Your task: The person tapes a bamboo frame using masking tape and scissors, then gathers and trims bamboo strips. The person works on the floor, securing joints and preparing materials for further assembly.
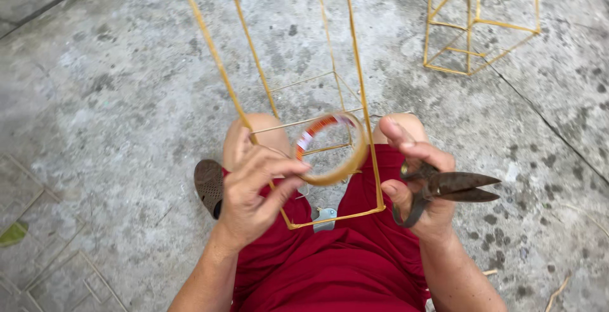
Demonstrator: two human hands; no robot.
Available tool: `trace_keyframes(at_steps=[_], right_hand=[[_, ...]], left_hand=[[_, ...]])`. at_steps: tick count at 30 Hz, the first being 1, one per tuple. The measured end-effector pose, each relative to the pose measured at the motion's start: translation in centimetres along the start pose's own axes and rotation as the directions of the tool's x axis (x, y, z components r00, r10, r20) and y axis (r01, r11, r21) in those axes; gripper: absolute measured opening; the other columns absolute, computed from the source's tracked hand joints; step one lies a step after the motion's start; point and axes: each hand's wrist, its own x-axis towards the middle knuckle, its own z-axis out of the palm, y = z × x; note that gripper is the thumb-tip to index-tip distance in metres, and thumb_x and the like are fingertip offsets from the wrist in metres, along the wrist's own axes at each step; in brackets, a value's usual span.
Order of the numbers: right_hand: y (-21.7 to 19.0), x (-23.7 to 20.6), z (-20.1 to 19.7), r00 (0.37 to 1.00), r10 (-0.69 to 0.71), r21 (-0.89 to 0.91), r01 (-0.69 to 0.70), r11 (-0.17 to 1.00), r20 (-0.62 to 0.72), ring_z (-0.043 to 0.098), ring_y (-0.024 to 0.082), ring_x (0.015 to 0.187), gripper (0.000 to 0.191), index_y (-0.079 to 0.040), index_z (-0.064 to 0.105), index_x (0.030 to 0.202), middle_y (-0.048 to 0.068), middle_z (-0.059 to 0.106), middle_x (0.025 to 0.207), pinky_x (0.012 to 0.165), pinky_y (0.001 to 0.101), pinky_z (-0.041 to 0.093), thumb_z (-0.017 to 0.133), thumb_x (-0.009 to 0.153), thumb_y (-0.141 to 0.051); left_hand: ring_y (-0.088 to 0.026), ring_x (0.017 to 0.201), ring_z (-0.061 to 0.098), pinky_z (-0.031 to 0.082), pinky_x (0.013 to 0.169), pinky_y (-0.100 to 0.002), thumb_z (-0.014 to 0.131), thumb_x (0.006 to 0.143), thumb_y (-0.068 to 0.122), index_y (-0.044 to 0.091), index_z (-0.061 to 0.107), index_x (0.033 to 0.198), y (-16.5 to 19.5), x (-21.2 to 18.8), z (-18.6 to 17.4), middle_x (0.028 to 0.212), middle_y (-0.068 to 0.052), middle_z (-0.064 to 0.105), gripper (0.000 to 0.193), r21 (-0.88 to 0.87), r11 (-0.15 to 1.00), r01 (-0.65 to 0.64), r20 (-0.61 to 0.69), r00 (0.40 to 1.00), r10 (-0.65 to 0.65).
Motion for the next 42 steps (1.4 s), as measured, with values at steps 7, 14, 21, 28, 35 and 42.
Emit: trace_keyframes(at_steps=[7,14,21,28,35,42], right_hand=[[2.6,2.7,4.5,0.959,0.014,0.380,-0.126,0.916,0.284,0.071,0.031,0.115,0.041,-0.008,0.052,0.131,0.017,0.070,0.114,0.120,0.0506,0.050,0.078,0.101,-0.016],[5.3,3.0,9.1,0.892,0.192,0.472,-0.387,0.792,0.409,0.074,0.018,0.074,0.036,-0.004,0.054,0.126,0.014,0.073,0.091,0.066,0.0307,0.062,0.076,0.098,-0.012],[4.9,5.5,13.5,0.907,0.268,0.243,-0.354,0.903,0.325,0.068,0.015,0.079,0.035,-0.003,0.054,0.125,0.015,0.072,0.098,0.069,0.0259,0.057,0.074,0.096,-0.001],[6.1,7.8,16.4,0.905,0.286,0.196,-0.357,0.913,0.314,0.068,0.014,0.080,0.034,-0.003,0.055,0.125,0.015,0.073,0.098,0.071,0.0264,0.057,0.073,0.097,0.001],[7.0,9.9,16.3,0.899,0.330,0.223,-0.398,0.890,0.288,0.069,0.016,0.081,0.033,-0.002,0.055,0.127,0.013,0.070,0.097,0.072,0.0282,0.060,0.073,0.099,0.003],[6.1,13.5,12.3,0.819,0.385,0.119,-0.472,0.873,0.425,0.073,0.018,0.083,0.034,0.000,0.055,0.131,0.014,0.071,0.101,0.072,0.0290,0.060,0.068,0.100,0.001]], left_hand=[[-0.014,0.081,0.069,0.058,0.074,-0.030,0.077,0.089,0.002,0.009,0.071,0.118,-0.6,-2.4,-5.4,0.091,-0.002,0.066,0.031,-0.231,0.924,0.305,0.259,0.935,-0.244],[-0.015,0.080,0.068,0.057,0.070,-0.031,0.077,0.088,0.003,0.006,0.061,0.112,-5.5,-3.0,-11.0,0.088,-0.004,0.067,0.029,0.056,0.964,0.261,0.217,0.939,-0.267],[-0.017,0.079,0.066,0.057,0.071,-0.033,0.079,0.087,0.000,0.004,0.059,0.102,-8.8,-1.2,-15.0,0.091,-0.006,0.065,0.025,0.193,0.960,0.202,0.055,0.975,-0.216],[-0.015,0.082,0.069,0.059,0.073,-0.031,0.077,0.088,-0.003,0.005,0.061,0.100,-12.5,-0.4,-15.9,0.089,-0.004,0.068,0.021,0.201,0.952,0.230,0.028,0.970,-0.241],[-0.014,0.100,0.074,0.063,0.089,-0.029,0.072,0.094,-0.001,0.006,0.061,0.100,-16.2,-0.4,-13.4,0.100,-0.005,0.075,0.014,-0.178,0.901,0.396,0.033,0.917,-0.397],[-0.018,0.102,0.075,0.064,0.088,-0.032,0.068,0.099,-0.003,0.005,0.055,0.109,-16.9,0.1,-10.9,0.105,-0.011,0.074,0.018,-0.651,0.613,0.448,0.134,0.862,-0.489]])
